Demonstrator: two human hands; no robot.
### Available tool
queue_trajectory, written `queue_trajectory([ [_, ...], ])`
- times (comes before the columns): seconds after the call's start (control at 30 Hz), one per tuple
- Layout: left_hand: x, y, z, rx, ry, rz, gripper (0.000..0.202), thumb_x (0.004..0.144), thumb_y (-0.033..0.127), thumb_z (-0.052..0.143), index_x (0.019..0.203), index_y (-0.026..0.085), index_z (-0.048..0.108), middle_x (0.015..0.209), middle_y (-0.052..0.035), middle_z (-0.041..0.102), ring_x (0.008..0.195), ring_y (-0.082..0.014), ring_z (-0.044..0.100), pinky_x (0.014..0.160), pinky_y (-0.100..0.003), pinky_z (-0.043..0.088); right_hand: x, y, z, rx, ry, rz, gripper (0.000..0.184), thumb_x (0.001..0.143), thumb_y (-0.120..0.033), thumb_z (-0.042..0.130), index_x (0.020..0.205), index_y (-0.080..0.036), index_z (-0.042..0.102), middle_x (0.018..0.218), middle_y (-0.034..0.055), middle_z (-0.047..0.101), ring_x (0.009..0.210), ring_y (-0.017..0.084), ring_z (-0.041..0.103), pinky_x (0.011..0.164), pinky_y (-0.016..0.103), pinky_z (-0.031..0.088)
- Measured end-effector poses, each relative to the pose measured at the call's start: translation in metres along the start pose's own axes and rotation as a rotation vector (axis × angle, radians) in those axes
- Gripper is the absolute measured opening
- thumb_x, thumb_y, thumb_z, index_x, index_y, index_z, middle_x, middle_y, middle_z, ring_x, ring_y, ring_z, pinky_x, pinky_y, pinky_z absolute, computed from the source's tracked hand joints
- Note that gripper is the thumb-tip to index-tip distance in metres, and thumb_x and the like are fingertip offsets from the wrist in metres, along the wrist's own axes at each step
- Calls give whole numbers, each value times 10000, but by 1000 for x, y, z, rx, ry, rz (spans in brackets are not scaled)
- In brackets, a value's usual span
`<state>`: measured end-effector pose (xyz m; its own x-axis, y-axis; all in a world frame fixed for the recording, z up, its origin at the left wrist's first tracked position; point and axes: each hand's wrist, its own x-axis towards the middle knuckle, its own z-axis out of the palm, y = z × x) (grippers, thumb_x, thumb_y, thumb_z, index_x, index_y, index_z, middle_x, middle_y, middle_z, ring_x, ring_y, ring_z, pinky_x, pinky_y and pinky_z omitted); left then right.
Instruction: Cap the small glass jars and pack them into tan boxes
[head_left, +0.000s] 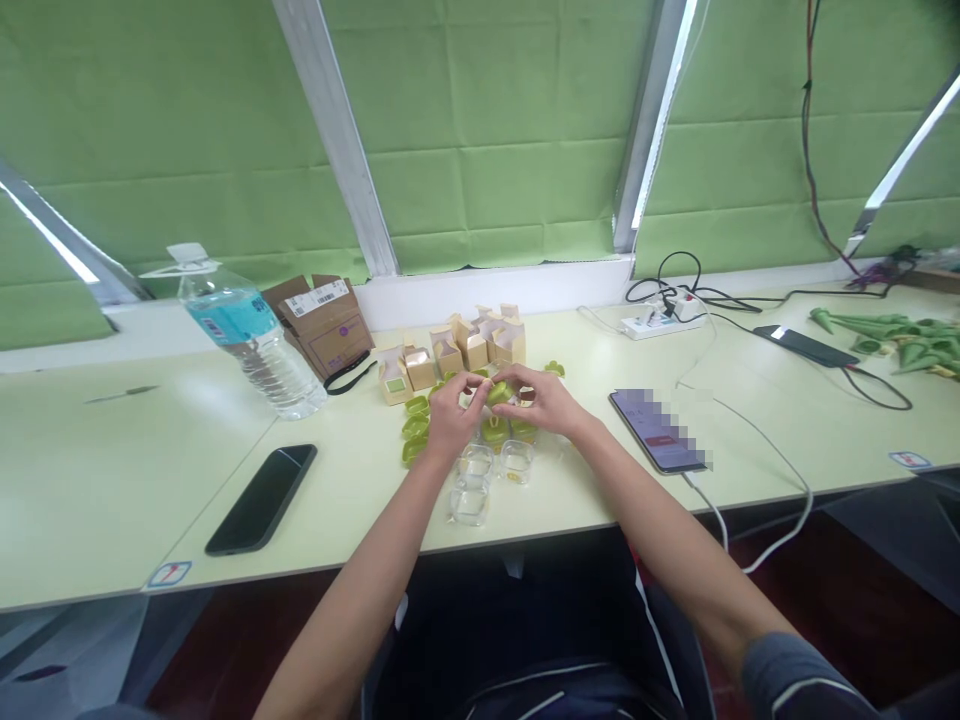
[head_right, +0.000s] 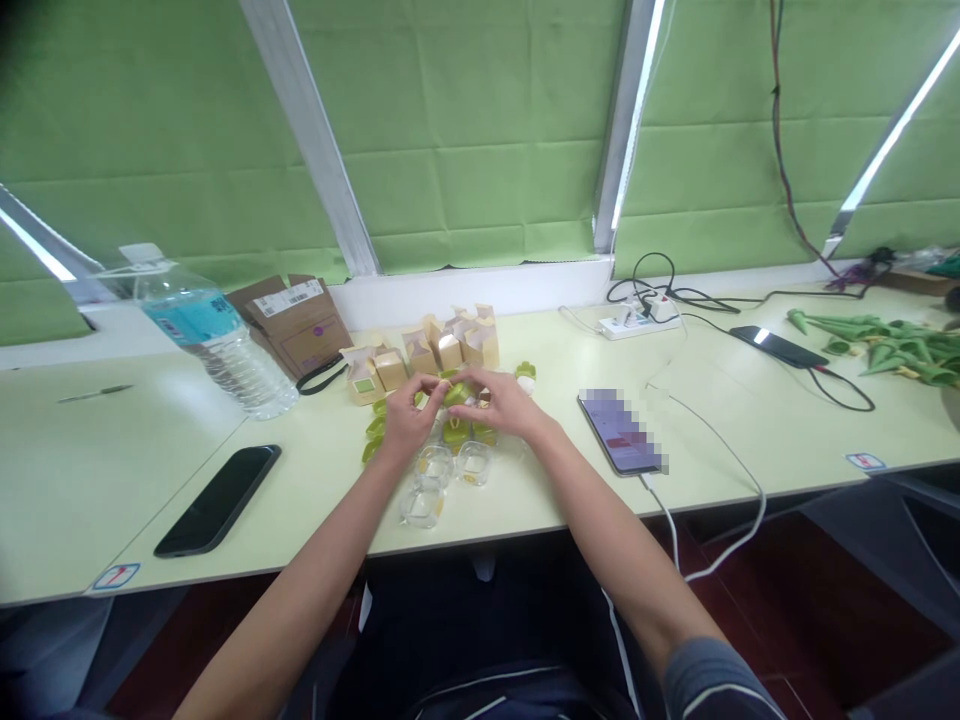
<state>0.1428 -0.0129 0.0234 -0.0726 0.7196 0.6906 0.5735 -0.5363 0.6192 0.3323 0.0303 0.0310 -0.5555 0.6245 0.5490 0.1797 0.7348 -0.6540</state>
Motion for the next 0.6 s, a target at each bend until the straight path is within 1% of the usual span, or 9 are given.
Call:
queue_trajectory([
  [0.13,0,5,2,3,36,-10,239,922,431,611,845,216,681,803,-22,711,756,-178,640,743,-303,488,1,3,2,0,39,1,420,839,-553,713,1114,-238,674,970,32,706,810,162,619,691,259,524],
  [0.27,0,4,0,-40,27,-32,231,926,419,610,863,214,697,820,-19,727,758,-173,649,743,-298,496,1,3,4,-2,24,49,409,848,-557,698,1083,-227,644,841,12,669,734,152,601,648,257,506],
  [0.37,1,1,-4,-84,3,-49,246,954,410,566,887,208,689,857,-24,733,798,-170,663,770,-295,500,2,2,2,3,-2,69,399,830,-527,724,1059,-223,603,870,9,668,760,155,613,728,297,539],
  [0.47,3,0,-10,-88,-20,-60,238,951,400,563,872,202,668,839,-23,726,785,-169,655,759,-294,496,0,1,-9,10,-8,98,407,781,-509,770,1004,-227,579,972,22,672,871,180,640,848,359,561],
  [0.53,6,2,-13,-59,-68,-43,221,933,389,585,837,204,658,794,-17,714,738,-168,635,728,-293,485,-4,0,-19,34,-16,117,414,763,-503,785,976,-225,565,1002,27,665,906,188,646,859,373,573],
  [0.6,9,7,-16,-22,-147,-3,202,918,369,603,809,208,660,771,-12,705,709,-167,616,702,-294,471,-11,-2,-31,55,-31,138,415,755,-499,795,942,-220,551,970,24,666,862,180,647,829,372,585],
])
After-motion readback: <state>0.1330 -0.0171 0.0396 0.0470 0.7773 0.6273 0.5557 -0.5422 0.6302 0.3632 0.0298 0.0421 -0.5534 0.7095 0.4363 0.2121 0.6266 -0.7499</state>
